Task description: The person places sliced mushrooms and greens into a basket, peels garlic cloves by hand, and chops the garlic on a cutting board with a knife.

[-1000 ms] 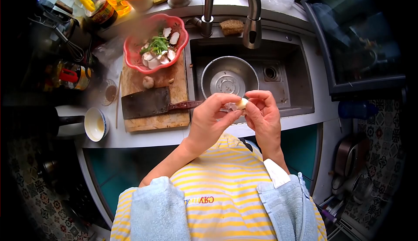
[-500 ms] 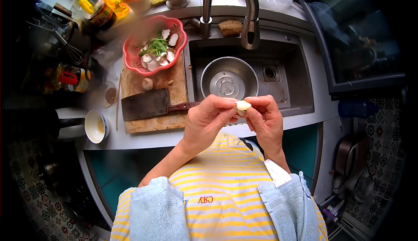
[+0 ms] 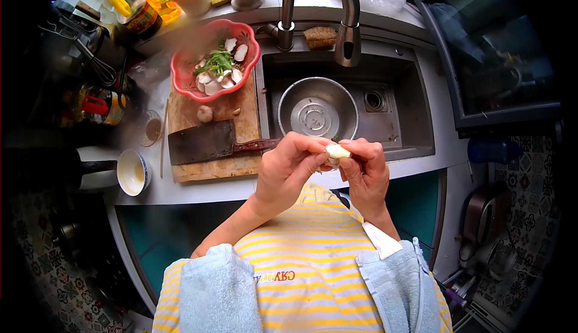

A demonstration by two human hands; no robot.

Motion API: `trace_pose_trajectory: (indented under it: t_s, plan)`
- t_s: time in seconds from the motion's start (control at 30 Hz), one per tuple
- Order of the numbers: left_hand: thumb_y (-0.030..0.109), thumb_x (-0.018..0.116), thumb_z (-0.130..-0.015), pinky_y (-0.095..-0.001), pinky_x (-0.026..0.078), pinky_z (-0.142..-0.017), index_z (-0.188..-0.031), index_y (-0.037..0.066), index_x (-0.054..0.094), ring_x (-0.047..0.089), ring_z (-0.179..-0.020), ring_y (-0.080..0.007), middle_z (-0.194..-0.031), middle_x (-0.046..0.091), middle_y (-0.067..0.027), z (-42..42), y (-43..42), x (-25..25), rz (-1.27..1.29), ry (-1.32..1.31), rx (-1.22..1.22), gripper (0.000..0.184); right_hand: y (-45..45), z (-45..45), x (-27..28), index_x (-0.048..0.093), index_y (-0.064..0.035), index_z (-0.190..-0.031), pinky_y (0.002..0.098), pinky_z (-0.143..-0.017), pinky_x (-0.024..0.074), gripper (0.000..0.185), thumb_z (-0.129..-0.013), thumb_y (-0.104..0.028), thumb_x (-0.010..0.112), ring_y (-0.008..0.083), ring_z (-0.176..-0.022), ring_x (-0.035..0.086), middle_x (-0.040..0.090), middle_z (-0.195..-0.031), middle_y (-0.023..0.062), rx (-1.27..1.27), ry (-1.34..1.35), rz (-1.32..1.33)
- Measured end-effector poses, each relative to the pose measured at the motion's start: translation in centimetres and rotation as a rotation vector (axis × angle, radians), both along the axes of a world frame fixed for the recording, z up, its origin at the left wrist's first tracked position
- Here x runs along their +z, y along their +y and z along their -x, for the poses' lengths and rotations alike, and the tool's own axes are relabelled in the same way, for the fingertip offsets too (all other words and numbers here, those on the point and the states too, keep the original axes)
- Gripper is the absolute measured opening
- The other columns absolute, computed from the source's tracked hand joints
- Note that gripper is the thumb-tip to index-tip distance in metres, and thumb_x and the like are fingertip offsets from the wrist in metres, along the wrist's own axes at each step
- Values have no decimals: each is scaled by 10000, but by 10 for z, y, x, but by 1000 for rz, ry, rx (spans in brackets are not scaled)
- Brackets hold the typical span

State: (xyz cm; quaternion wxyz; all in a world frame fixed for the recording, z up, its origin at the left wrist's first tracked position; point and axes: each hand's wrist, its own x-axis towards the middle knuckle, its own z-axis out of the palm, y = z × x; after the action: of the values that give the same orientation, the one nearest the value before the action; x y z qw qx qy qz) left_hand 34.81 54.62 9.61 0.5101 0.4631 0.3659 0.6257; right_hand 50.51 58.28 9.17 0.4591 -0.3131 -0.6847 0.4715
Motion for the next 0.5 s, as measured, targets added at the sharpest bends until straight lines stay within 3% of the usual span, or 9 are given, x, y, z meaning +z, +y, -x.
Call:
trace_pose_trajectory:
  t_s: [0.27,0.37,0.5]
  plan:
    - [66,524,-890,-277,513,-767,-1063,-20,488,585,-887,-156,-1032,571,-117,6,-1,10,216,-309,-168,197,-1,-4,2,483,-29,-1035,224,-575,446,192,-860,-33,562,136,-685,541,589,-877,104,67,65,-23]
    - [140,545,-887,-277,502,-792,-1133,-19,490,576,-941,-147,-1053,577,-104,13,1,14,327,-314,-212,298,1,-5,7,476,-29,-1034,249,-593,464,204,-852,-26,568,182,-716,568,599,-901,123,78,-32,-134]
    - [80,587,-856,-253,511,-747,-1039,-19,568,593,-839,-123,-947,606,-81,13,0,16,342,-212,-196,209,2,-5,12,469,-33,-1034,269,-608,481,219,-842,-18,574,230,-744,593,601,-901,143,108,-118,-199]
